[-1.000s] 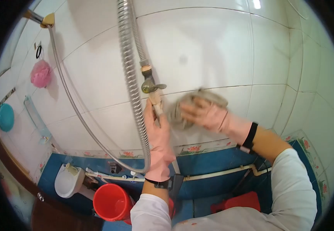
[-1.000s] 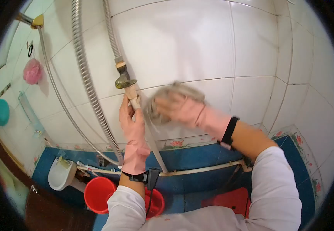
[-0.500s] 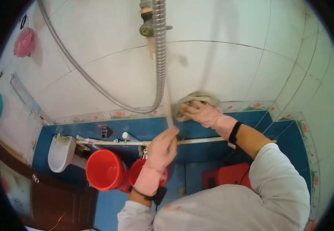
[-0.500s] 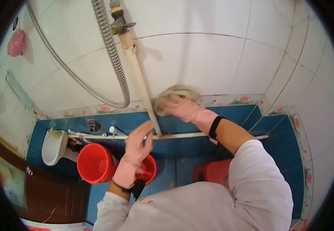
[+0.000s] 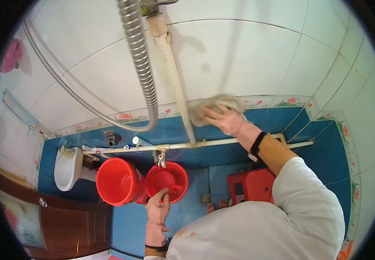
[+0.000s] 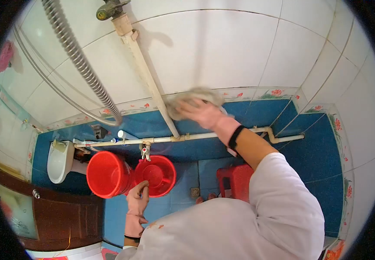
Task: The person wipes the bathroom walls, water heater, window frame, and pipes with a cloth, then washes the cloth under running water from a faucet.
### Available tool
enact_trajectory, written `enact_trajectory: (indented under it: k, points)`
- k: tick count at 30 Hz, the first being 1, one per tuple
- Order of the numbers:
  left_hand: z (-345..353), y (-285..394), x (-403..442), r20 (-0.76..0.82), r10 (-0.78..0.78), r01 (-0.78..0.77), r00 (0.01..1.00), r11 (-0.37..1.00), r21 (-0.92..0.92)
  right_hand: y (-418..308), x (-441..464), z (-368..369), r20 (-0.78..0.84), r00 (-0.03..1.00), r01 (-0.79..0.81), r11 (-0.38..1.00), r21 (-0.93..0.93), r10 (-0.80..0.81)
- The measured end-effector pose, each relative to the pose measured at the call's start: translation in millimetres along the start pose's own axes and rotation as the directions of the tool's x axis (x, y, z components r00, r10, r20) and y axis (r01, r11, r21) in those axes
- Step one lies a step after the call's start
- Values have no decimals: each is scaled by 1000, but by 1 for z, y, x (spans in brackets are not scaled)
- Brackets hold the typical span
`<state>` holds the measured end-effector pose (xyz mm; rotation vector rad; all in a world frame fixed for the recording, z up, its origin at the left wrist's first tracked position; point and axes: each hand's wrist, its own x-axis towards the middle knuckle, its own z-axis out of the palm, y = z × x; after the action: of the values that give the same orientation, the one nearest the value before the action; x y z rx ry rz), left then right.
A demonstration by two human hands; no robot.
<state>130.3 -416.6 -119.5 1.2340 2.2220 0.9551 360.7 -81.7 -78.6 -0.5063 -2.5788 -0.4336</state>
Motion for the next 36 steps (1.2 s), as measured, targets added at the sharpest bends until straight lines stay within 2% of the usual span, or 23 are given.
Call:
enact_trajectory:
  k: [2,4,6,8,9,10,12,14,16,19,20,21,22,23,24,25,27,28,29,32,33,34,36]
  points:
    - [-11,-36,-13,-50,77,-71,996,991,111,11,-40,-9,204,975,-85,996,-26,88]
    - [-29,-70,-37,-93,11,11,996,973,231,45,-70,-18,-88,990,-115,989,-98,106]
    - [-41,-87,-51,-132,-107,137,985,959,248,72,-62,-72,-296,924,-325,904,-277,241]
    - [-52,-89,-64,-131,-281,302,951,936,179,73,-23,-115,-693,601,-573,819,-25,399]
    - [-46,-109,-61,-131,-254,269,958,957,109,74,-2,-110,-767,512,-588,809,16,387]
    - [-42,-102,-52,-103,-180,195,978,968,161,71,21,-105,-836,411,-597,801,55,363]
    - [-23,-66,-14,-47,-13,25,999,967,253,42,48,-80,-784,478,-679,733,-44,396]
    - [5,-26,28,42,74,-80,996,980,182,11,56,-38,-630,686,-576,800,-167,363]
    - [27,28,56,231,189,-251,954,928,276,-8,33,-9,-289,939,-253,942,-222,184]
    - [28,56,64,293,342,-406,893,893,196,25,-28,-18,-232,960,-189,975,-120,157]
    - [25,45,63,261,301,-357,917,912,202,42,-50,-33,-259,934,-275,957,-87,245]
    - [14,19,57,224,255,-302,941,931,205,67,-76,-38,-425,870,-336,931,-142,249]
    - [4,-5,48,177,207,-242,962,948,204,76,-86,-66,-429,817,-499,845,-193,384]
    - [-7,-27,34,167,103,-148,981,949,280,102,-99,-69,-607,713,-539,828,-153,351]
    - [-17,-44,23,151,-3,-52,988,932,359,103,-95,-89,-648,555,-719,692,-59,522]
    - [-22,-47,17,146,-69,21,987,950,313,112,-79,-92,-781,354,-704,697,140,515]
    - [-26,-45,8,155,-201,164,967,961,223,99,-26,-95,-846,266,-729,671,137,462]
    - [-20,-45,15,159,-143,109,977,973,203,92,4,-92,-878,221,-741,658,131,424]
    - [-7,-46,27,163,-81,51,983,982,180,78,25,-60,-777,349,-727,675,129,524]
    - [22,2,65,274,105,-165,956,964,208,1,52,-35,-521,799,-455,868,-196,301]
    - [30,25,71,303,177,-249,936,943,220,-10,40,-15,-494,856,-297,925,-236,149]
    - [34,39,74,330,253,-336,910,915,224,-4,25,1,-399,909,-238,937,-256,122]
    - [24,38,67,297,105,-132,949,989,72,22,-24,24,-188,981,-99,957,-272,49]
